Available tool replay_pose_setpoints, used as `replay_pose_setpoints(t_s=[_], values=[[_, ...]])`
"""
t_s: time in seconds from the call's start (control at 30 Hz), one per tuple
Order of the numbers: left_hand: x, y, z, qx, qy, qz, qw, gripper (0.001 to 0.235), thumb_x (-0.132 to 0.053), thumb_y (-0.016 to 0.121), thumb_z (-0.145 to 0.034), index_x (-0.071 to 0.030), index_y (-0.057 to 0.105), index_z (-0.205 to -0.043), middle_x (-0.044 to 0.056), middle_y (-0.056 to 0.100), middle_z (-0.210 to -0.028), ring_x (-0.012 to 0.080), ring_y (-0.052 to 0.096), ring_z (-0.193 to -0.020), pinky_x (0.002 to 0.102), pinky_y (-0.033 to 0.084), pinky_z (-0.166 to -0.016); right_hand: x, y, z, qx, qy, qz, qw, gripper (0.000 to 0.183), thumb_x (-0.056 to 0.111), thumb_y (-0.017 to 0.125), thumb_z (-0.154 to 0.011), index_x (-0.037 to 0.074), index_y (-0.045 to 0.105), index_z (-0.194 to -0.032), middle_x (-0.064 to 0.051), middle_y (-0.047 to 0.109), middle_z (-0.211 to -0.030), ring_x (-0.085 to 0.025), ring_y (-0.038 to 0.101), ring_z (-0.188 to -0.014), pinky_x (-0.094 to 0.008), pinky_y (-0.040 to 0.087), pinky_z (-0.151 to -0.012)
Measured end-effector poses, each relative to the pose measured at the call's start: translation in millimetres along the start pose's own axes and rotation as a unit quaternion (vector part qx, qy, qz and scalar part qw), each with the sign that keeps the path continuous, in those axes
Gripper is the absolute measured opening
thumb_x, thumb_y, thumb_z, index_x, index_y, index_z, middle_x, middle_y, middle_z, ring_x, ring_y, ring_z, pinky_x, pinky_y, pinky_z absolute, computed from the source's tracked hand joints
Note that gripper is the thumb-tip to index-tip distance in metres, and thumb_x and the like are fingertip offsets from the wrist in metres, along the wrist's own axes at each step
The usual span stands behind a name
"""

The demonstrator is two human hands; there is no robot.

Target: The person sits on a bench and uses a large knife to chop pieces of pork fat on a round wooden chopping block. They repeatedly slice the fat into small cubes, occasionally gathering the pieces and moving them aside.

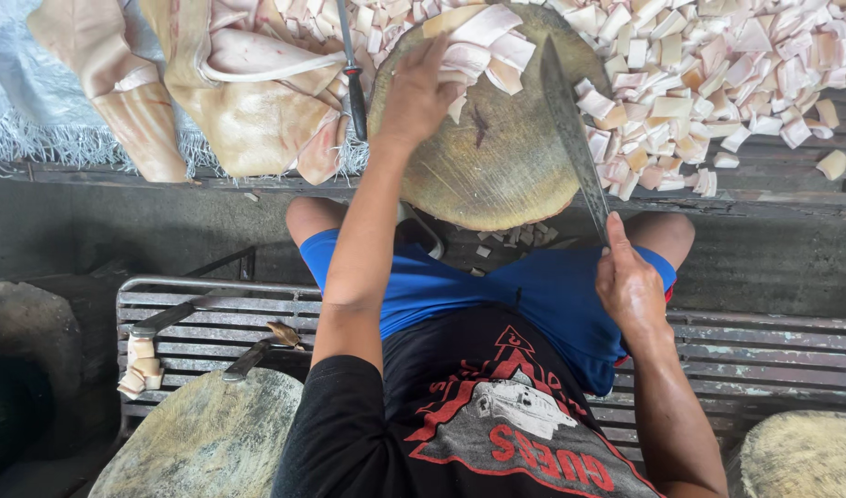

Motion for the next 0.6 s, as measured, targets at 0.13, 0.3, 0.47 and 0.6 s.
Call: replay_pose_setpoints(t_s=[0.13,0.3,0.47,0.6], values=[[32,-11,2,0.037,-0.026,0.047,0.998,0.054,-0.023,0.075,-0.093,-0.017,0.056,-0.143,0.014,0.064,-0.138,0.0365,0.058,-0.13,0.047,0.044,-0.112,-3,4,-4,-0.021,-0.025,-0.014,0.999,0.063,0.001,0.059,-0.095,0.002,0.044,-0.156,-0.029,0.069,-0.093,-0.047,0.068,-0.078,-0.054,0.054,-0.072],[36,-22,17,0.03,0.072,0.021,0.997,0.052,0.001,0.058,-0.091,-0.011,0.06,-0.142,0.018,0.068,-0.131,0.0408,0.062,-0.123,0.047,0.05,-0.103,-1,4,-9,-0.006,0.017,-0.056,0.998,0.061,0.0,0.059,-0.096,0.004,0.047,-0.156,-0.03,0.068,-0.087,-0.047,0.068,-0.078,-0.052,0.054,-0.072],[7,-55,10,-0.059,0.027,0.142,0.988,0.032,-0.001,0.056,-0.098,-0.004,0.065,-0.129,0.019,0.075,-0.115,0.0315,0.074,-0.106,0.038,0.057,-0.096,5,-2,-7,0.004,0.082,-0.099,0.992,0.06,0.0,0.059,-0.097,0.005,0.047,-0.157,-0.03,0.066,-0.08,-0.043,0.07,-0.072,-0.047,0.054,-0.07],[-45,-72,19,0.015,-0.131,0.301,0.944,0.032,-0.007,0.057,-0.1,-0.009,0.069,-0.13,0.01,0.079,-0.109,0.0182,0.072,-0.093,0.031,0.059,-0.087,8,-7,2,-0.014,0.123,-0.119,0.985,0.056,0.002,0.059,-0.101,0.006,0.048,-0.156,-0.025,0.067,-0.074,-0.032,0.069,-0.064,-0.041,0.054,-0.065]])
Point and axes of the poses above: each hand's wrist, its own z-axis away from the middle knuckle, its own y-axis out of the palm, x = y × z, the point moved 2 cm from there along -z, towards the middle knuckle
